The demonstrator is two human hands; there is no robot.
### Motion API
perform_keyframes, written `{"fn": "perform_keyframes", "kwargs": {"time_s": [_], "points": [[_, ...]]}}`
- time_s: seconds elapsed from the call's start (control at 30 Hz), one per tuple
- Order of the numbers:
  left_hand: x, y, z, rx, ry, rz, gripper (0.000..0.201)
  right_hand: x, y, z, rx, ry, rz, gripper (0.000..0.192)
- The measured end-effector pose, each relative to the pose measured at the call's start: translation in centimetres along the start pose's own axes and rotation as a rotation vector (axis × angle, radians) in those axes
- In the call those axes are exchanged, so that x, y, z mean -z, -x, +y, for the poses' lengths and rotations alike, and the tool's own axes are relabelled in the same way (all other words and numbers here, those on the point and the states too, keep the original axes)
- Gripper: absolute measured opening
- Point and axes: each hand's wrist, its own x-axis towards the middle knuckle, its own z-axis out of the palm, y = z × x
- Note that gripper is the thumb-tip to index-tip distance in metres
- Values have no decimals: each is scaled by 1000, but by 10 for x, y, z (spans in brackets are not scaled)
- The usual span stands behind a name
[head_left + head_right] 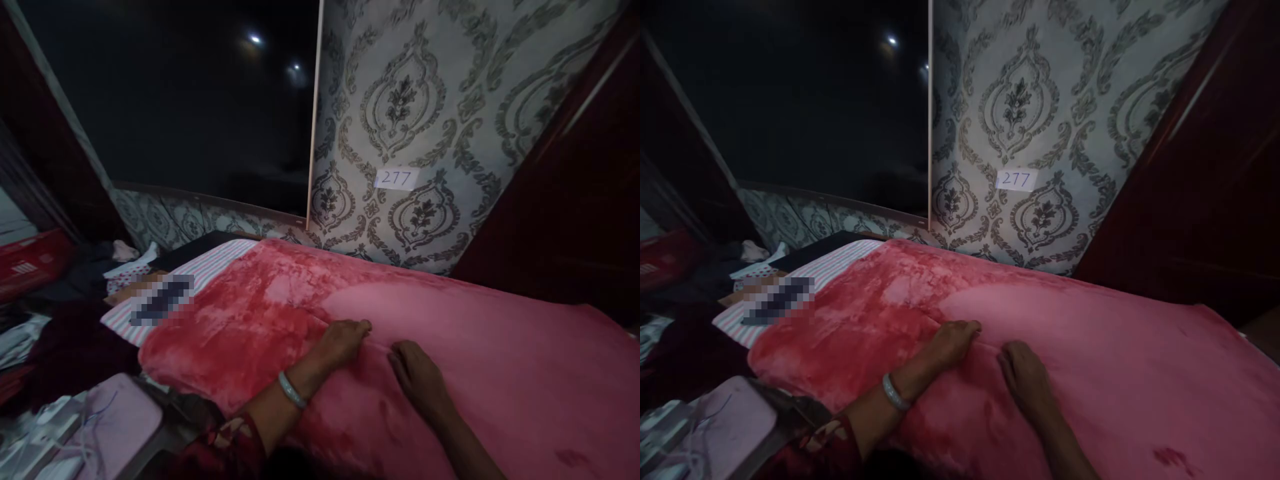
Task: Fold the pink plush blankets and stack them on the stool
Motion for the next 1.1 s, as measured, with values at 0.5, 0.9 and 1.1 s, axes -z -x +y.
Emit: {"fn": "perform_keyframes", "kwargs": {"time_s": [0.5, 0.9, 1.1], "points": [[24, 17, -12, -138, -70, -39, 20, 5, -3, -2, 84, 94, 163, 29], [102, 102, -138, 185, -168, -95, 27, 6, 7, 4, 38, 76, 99, 30], [108, 115, -172, 295, -179, -15, 26, 7, 8, 4, 52, 110, 98, 33]]}}
